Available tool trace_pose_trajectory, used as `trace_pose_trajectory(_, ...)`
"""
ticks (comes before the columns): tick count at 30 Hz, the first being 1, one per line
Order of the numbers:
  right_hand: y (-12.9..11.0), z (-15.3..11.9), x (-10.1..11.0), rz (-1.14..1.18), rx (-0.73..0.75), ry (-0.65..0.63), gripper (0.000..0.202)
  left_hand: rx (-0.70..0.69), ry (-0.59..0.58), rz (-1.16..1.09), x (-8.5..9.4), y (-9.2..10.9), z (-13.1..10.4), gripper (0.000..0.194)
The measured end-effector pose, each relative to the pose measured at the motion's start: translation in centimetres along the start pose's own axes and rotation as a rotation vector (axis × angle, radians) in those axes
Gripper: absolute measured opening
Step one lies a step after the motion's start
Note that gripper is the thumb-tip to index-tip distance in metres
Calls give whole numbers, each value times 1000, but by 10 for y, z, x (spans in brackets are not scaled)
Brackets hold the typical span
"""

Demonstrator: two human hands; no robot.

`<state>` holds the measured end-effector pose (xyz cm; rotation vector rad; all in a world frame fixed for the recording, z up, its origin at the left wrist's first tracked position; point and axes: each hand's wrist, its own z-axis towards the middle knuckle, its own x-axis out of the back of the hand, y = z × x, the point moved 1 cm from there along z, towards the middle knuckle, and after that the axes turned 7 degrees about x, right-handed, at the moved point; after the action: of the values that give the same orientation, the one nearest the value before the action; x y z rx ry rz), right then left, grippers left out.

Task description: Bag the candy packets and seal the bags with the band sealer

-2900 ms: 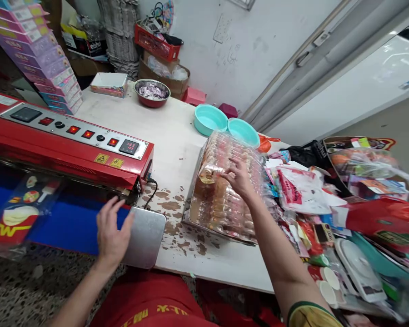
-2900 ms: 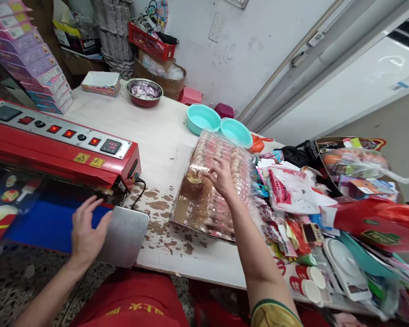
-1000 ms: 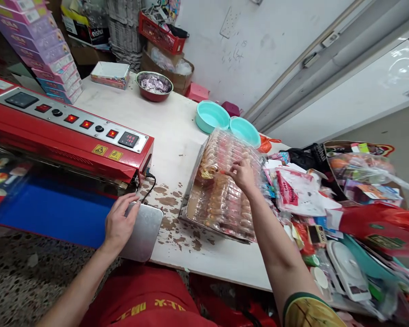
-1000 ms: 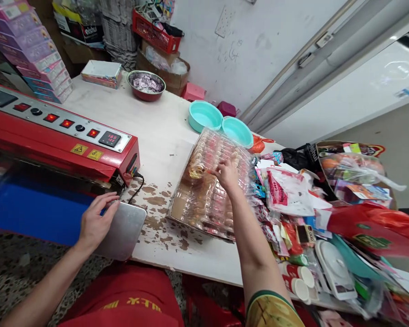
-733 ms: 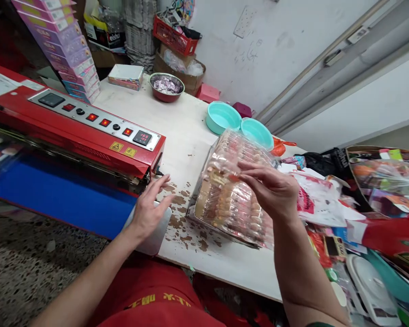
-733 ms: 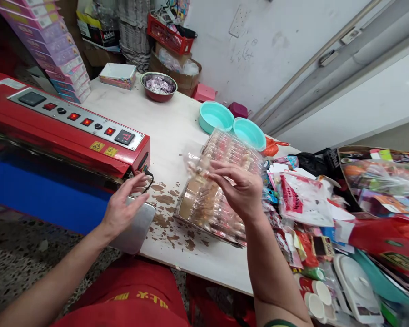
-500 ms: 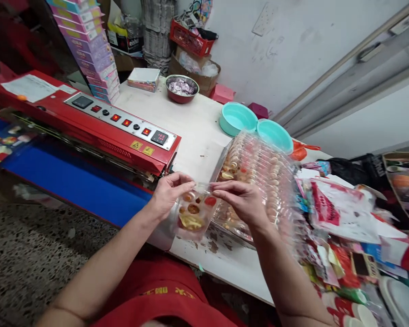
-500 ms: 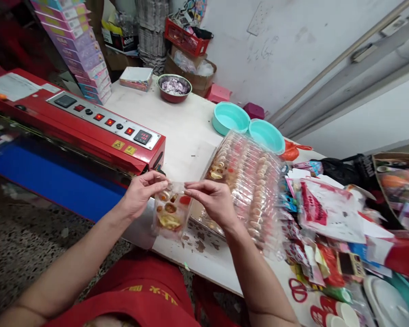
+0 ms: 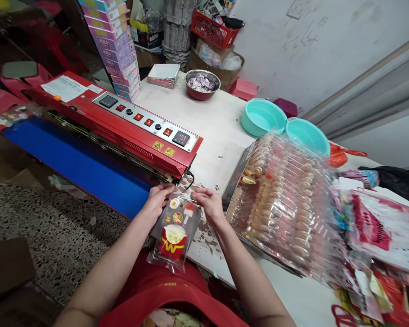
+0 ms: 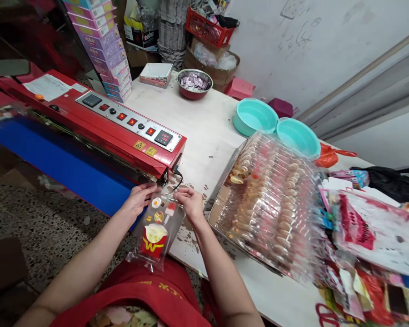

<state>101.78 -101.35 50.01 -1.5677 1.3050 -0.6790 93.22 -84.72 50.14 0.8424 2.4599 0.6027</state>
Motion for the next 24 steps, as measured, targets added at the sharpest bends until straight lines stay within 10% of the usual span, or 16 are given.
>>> trace_pose_trajectory(5, 20, 25, -47, 38, 28, 31, 42, 11, -61, 42, 28, 13, 6, 44)
trace_pose_trajectory(9, 5, 17, -48, -246, 330, 91, 46, -134, 140, 31, 56, 32, 13, 38)
trace_pose_trajectory(13, -53, 24, 47, -964, 747, 415, 65, -366, 529, 232, 91, 60, 22, 48)
trace_pose_trajectory(17, -115, 57, 174, -1449, 632, 694, 57, -890, 992, 692, 99, 63, 14, 77)
trace_pose_trajectory(20, -137, 86, 226, -1608, 466, 553, 26, -1093, 864, 789, 80, 38, -1, 68)
trace_pose_trajectory(24, -147, 91, 233, -1594, 584, 306, 10, -1112, 630, 897, 46, -1, -16, 41)
